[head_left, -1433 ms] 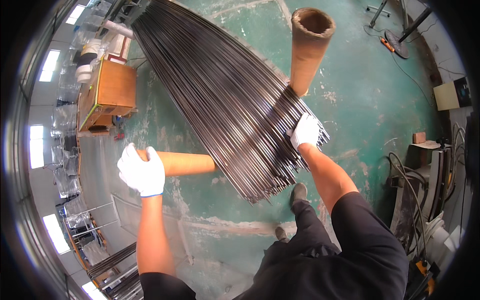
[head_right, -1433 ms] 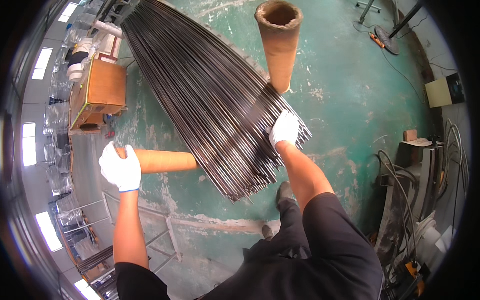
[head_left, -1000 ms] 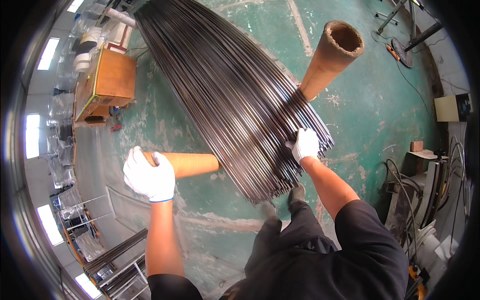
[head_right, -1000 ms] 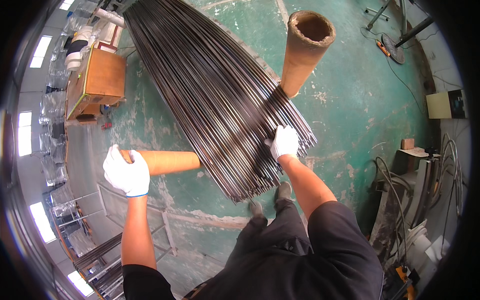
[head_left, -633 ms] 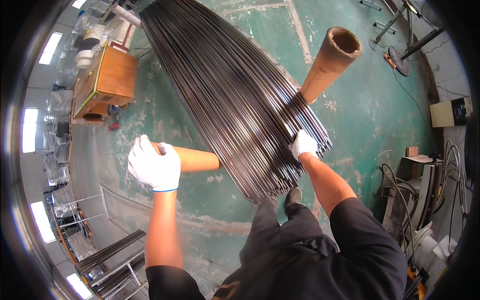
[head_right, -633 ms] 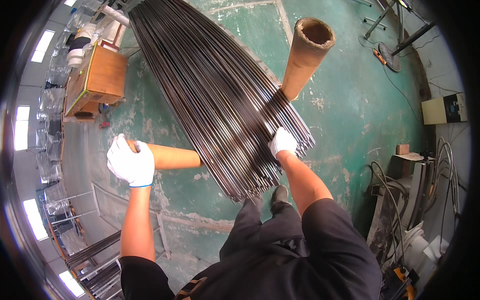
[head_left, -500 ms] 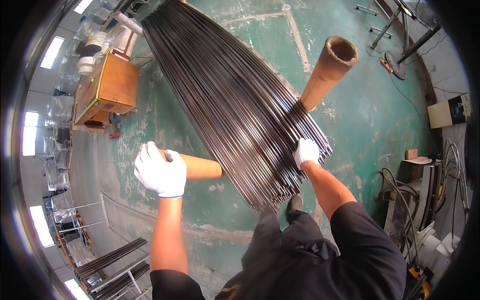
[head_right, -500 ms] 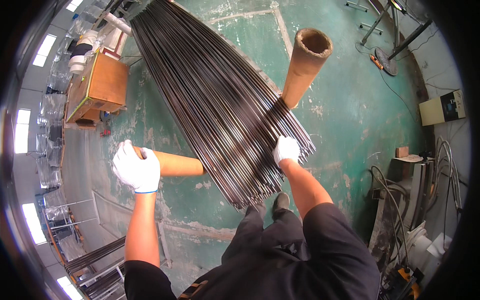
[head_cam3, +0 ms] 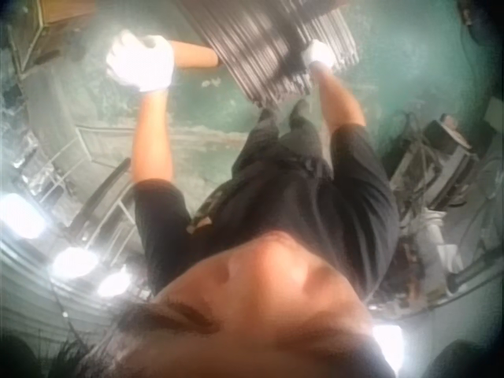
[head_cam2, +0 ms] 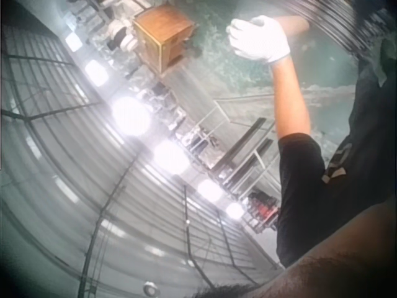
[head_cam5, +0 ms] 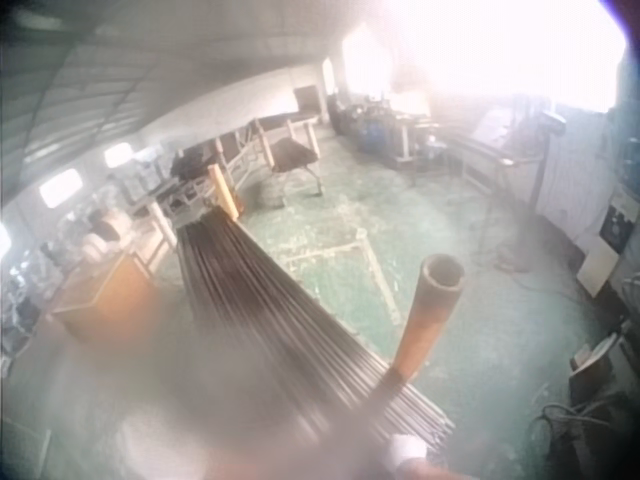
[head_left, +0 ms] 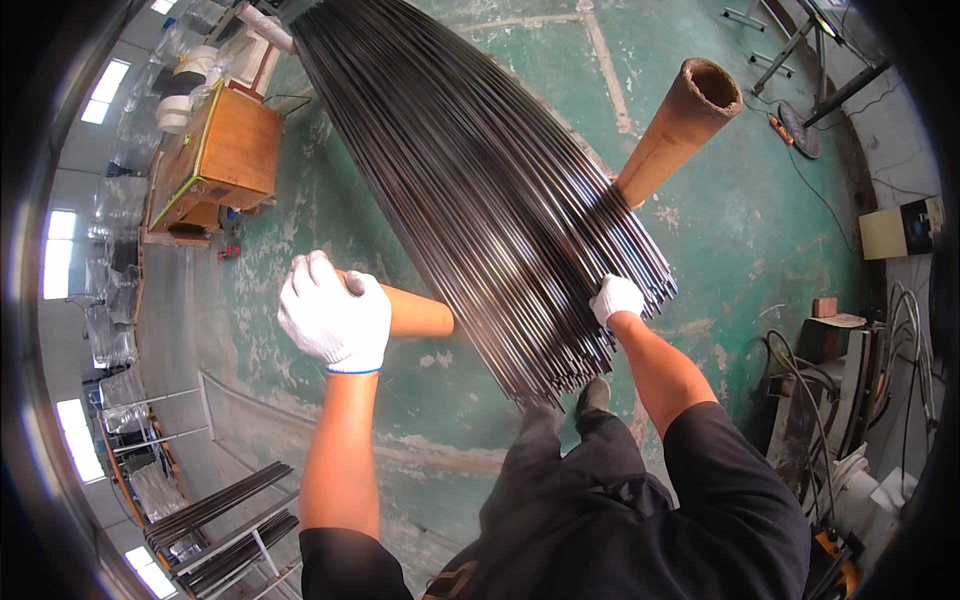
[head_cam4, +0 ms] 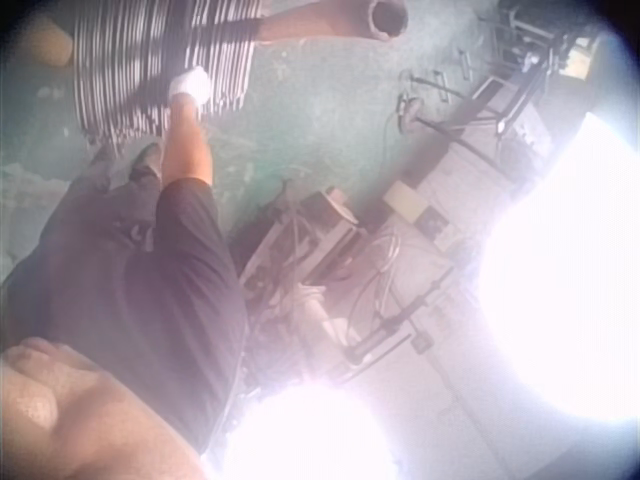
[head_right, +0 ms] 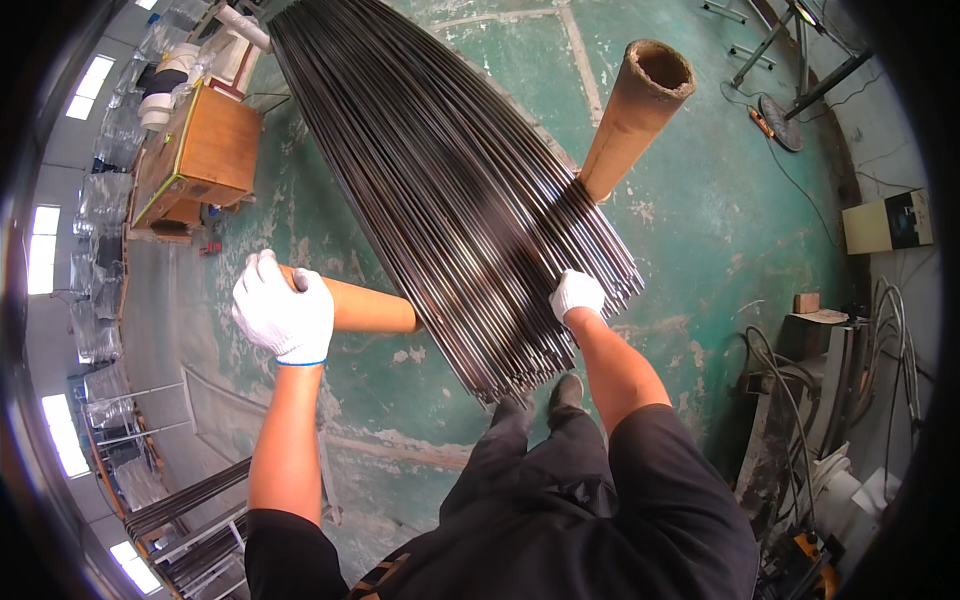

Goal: The person repeatedly picks up bundles of long metal rods, feeds them into a bending machine, and removes the bent rods. The person stacks the finished bent rods on a nearby rack.

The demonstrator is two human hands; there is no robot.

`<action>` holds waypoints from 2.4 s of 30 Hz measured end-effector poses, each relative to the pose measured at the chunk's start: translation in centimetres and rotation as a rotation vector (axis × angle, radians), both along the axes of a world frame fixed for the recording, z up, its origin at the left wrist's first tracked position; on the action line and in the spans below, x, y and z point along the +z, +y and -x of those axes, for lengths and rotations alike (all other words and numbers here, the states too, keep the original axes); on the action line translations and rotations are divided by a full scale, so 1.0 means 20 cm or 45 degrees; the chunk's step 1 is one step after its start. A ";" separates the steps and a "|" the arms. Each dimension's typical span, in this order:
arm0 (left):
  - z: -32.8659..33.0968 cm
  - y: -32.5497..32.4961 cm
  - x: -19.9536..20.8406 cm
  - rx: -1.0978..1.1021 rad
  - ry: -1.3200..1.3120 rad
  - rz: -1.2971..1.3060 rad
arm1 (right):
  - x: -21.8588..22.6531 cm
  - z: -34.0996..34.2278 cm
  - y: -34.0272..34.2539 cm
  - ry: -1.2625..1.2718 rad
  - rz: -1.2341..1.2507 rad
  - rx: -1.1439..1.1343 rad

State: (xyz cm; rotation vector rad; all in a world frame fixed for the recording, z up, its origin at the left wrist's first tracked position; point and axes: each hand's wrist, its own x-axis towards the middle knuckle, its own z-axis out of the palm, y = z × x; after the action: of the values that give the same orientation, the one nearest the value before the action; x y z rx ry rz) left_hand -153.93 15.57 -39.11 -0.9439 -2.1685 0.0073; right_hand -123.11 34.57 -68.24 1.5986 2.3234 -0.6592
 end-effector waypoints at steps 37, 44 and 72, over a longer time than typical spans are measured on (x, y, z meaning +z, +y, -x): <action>-1.14 -0.02 -0.85 -0.402 -2.456 -0.879 | 1.48 -1.55 -1.43 0.130 0.383 -0.319; -1.31 0.12 -0.65 -0.024 -4.079 -1.415 | 1.73 -2.23 -2.36 -0.399 0.120 -0.656; -3.40 -0.28 0.66 -0.980 -3.545 -0.719 | 0.98 -4.83 -3.99 -0.546 -0.898 -1.995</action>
State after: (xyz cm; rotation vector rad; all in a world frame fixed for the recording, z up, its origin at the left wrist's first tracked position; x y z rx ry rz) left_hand -85.93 9.90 -25.82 0.4202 0.7712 1.3597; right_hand -26.55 -45.30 -48.68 3.2583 0.5878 0.4063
